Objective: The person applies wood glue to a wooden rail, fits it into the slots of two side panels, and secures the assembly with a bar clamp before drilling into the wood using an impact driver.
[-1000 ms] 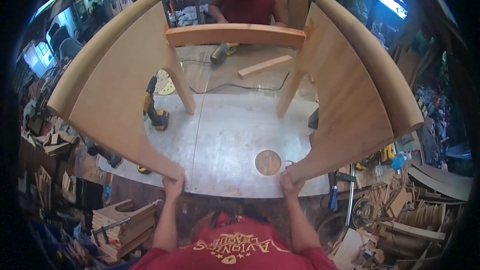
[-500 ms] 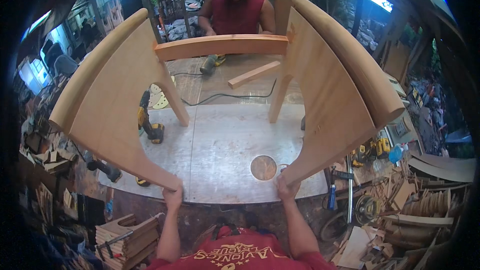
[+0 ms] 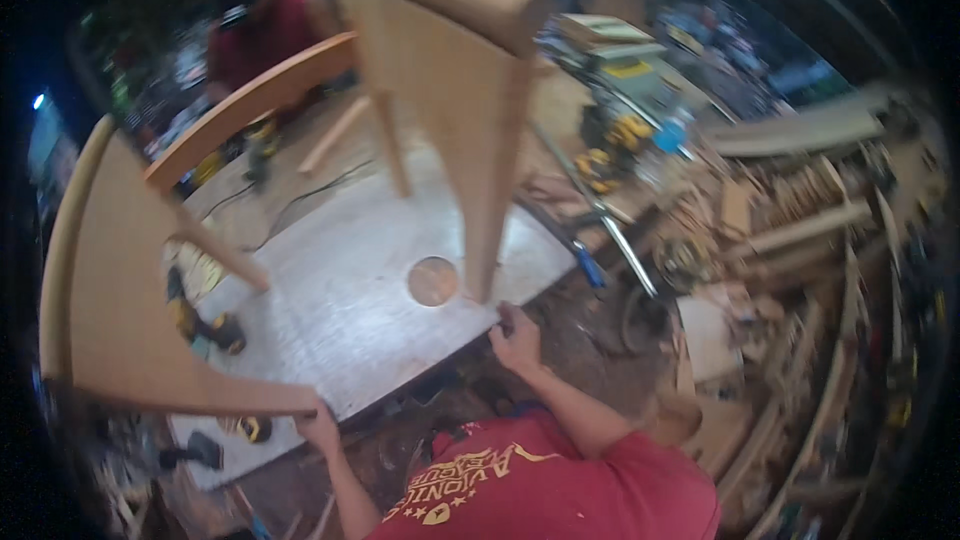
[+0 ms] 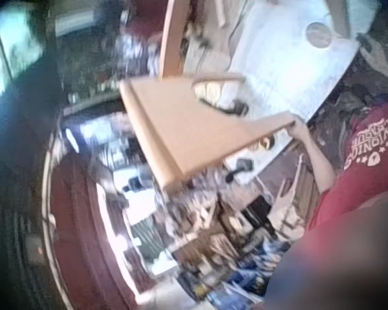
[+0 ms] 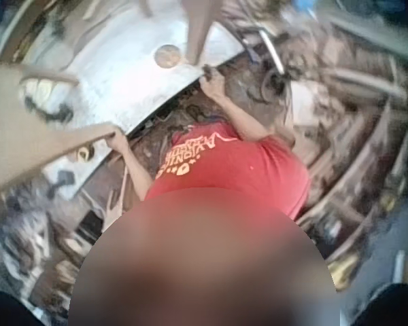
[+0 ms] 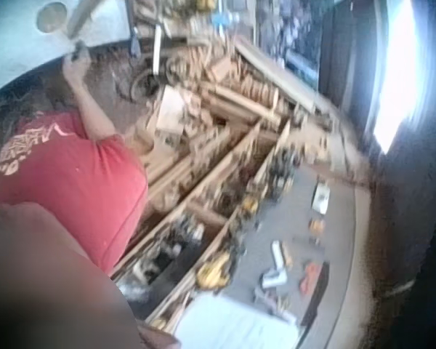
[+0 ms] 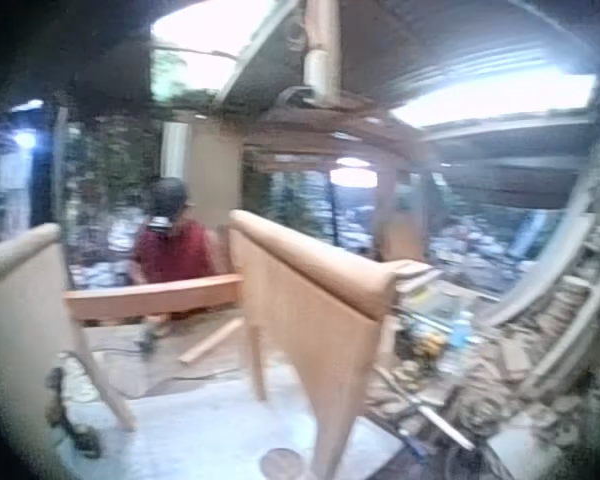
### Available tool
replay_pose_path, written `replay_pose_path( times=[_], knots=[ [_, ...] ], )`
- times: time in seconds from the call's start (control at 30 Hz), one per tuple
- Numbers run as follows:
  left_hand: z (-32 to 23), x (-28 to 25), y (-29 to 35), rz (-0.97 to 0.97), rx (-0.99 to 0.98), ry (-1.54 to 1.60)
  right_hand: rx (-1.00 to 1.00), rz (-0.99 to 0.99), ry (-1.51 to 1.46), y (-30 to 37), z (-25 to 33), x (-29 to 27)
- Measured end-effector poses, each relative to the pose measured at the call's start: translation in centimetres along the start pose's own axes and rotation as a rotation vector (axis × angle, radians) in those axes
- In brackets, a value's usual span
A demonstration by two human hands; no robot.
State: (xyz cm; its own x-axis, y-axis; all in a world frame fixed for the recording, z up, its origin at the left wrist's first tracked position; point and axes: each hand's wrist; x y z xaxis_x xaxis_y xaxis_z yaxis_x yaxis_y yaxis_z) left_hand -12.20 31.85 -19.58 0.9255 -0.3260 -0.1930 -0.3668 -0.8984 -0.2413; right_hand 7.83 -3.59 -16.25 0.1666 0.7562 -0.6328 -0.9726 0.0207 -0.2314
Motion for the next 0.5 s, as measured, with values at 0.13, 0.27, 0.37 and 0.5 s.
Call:
replay_pose_path(
  times=[0.13,0.27,0.37,0.5],
  knots=[
    [3.0,-0.2,-0.2,0.024,-0.006,-0.04,0.069,0.089,-0.039,5.1,-2.1,-3.1],
    [3.5,-0.3,0.2,0.072,-0.02,-0.042,-0.027,0.054,-0.041,5.8,-1.3,-7.2],
    [1.1,0.0,1.1,0.009,-0.057,-0.037,0.187,0.053,-0.291,3.4,0.1,-11.5],
    [-0.5,-1.4,3.8,-0.009,-0.003,0.098,-0.361,-0.41,0.096,-0.9,3.8,-21.9]
  ],
)
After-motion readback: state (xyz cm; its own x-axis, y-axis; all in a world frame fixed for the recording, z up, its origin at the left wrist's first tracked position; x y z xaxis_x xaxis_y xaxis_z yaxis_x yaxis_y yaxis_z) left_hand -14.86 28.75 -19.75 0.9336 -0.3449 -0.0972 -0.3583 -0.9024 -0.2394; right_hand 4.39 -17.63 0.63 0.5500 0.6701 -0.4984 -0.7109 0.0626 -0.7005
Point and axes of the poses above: each hand's wrist, its own y-axis away from the middle knuckle, its own x-axis out of the palm, z = x × y, and after that the axes turned 14 degrees about y, right-handed
